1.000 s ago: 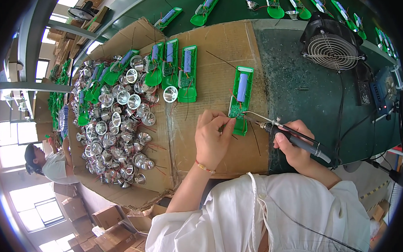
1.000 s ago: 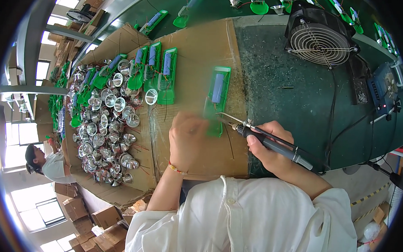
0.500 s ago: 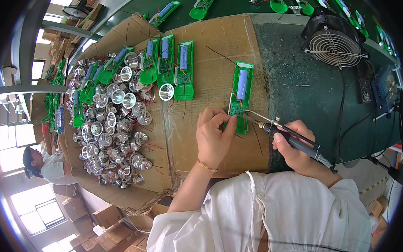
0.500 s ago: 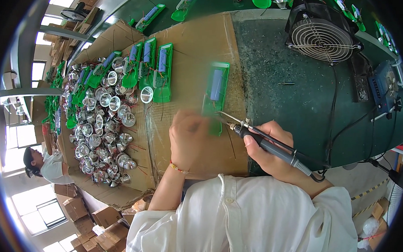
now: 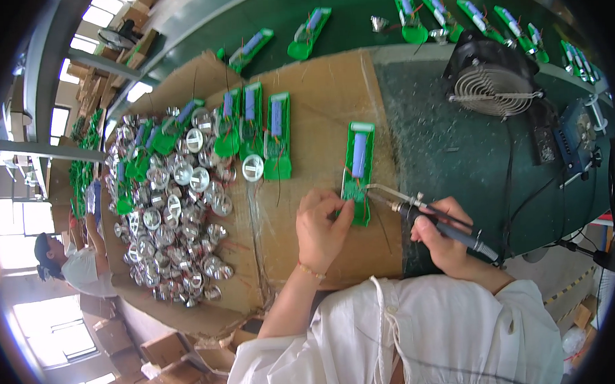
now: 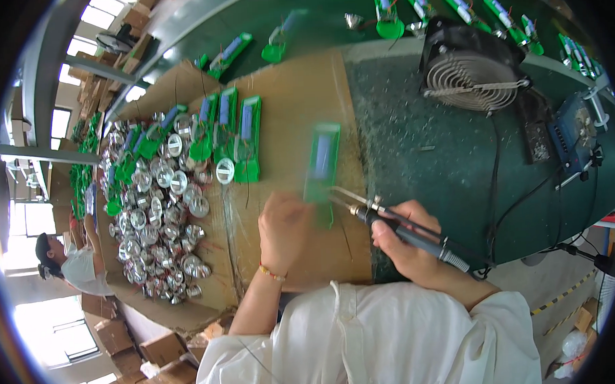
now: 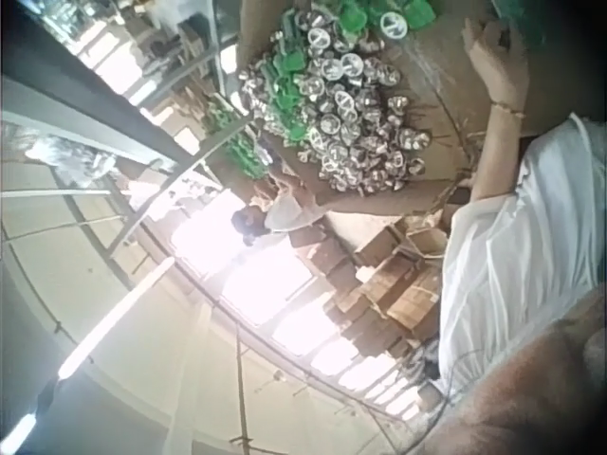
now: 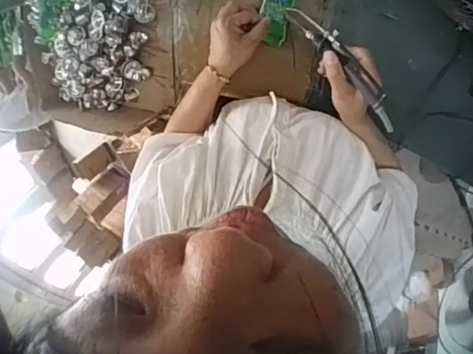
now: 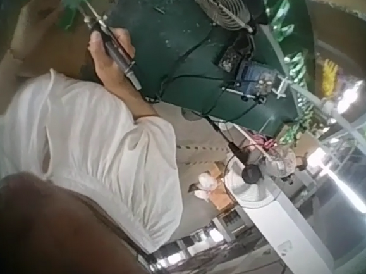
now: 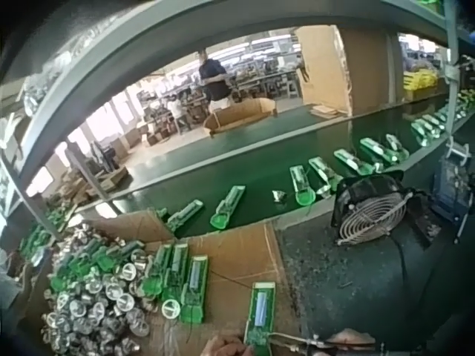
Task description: Soldering wires and components onto circuit boards for flashlight assembly.
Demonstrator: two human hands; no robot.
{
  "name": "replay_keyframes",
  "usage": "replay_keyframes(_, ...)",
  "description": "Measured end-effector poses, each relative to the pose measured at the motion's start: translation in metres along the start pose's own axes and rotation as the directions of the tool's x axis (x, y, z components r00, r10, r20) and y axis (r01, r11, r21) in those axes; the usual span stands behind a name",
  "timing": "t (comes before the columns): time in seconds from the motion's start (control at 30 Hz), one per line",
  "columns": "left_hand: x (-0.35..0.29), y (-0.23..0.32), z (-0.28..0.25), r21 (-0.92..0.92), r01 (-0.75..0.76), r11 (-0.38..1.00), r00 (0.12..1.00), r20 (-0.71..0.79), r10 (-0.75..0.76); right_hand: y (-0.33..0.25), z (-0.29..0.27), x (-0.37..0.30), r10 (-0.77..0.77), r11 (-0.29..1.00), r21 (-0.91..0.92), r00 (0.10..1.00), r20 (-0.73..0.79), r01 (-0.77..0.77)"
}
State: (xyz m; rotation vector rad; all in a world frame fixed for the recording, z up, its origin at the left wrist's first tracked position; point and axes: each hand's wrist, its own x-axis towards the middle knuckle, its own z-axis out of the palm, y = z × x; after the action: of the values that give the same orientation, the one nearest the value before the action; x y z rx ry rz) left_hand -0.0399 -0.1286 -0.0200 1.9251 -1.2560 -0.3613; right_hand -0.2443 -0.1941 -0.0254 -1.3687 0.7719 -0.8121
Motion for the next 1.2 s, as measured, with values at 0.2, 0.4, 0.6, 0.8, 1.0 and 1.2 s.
replay_keyframes(0.2, -0.009, -0.01, -0.043, -0.14, -0.152, 0.978, 0.962, 0.207, 0.179, 0.004, -0.003, 0.0, -0.059, 0.996, 0.07, 0.996, -0.069, 0.064)
replay_keyframes(0.4, -0.01, -0.013, -0.022, -0.018, -0.21, 0.977, 0.969, 0.128, 0.211, 0.005, 0.001, 0.0, -0.088, 0.992, 0.088, 0.993, -0.073, 0.094)
replay_keyframes(0.6, -0.005, -0.003, -0.027, 0.116, -0.396, 0.911, 0.916, 0.122, 0.382, 0.001, -0.004, 0.0, -0.071, 0.997, 0.035, 0.997, -0.027, 0.072)
replay_keyframes(0.8, 0.0, -0.001, -0.02, -0.226, 0.145, 0.963, 0.984, 0.132, -0.117, 0.001, 0.0, 0.002, -0.073, 0.997, 0.031, 0.997, 0.006, 0.073)
replay_keyframes(1.0, 0.001, -0.005, -0.014, -0.129, 0.199, 0.971, 0.965, 0.2, -0.172, 0.001, 0.006, 0.004, -0.006, 0.999, 0.049, 1.0, -0.01, 0.006)
replay_keyframes(1.2, 0.005, -0.003, -0.01, -0.108, 0.261, 0.959, 0.943, 0.241, -0.23, 0.004, 0.01, 0.008, 0.017, 0.994, 0.111, 0.999, -0.038, -0.013)
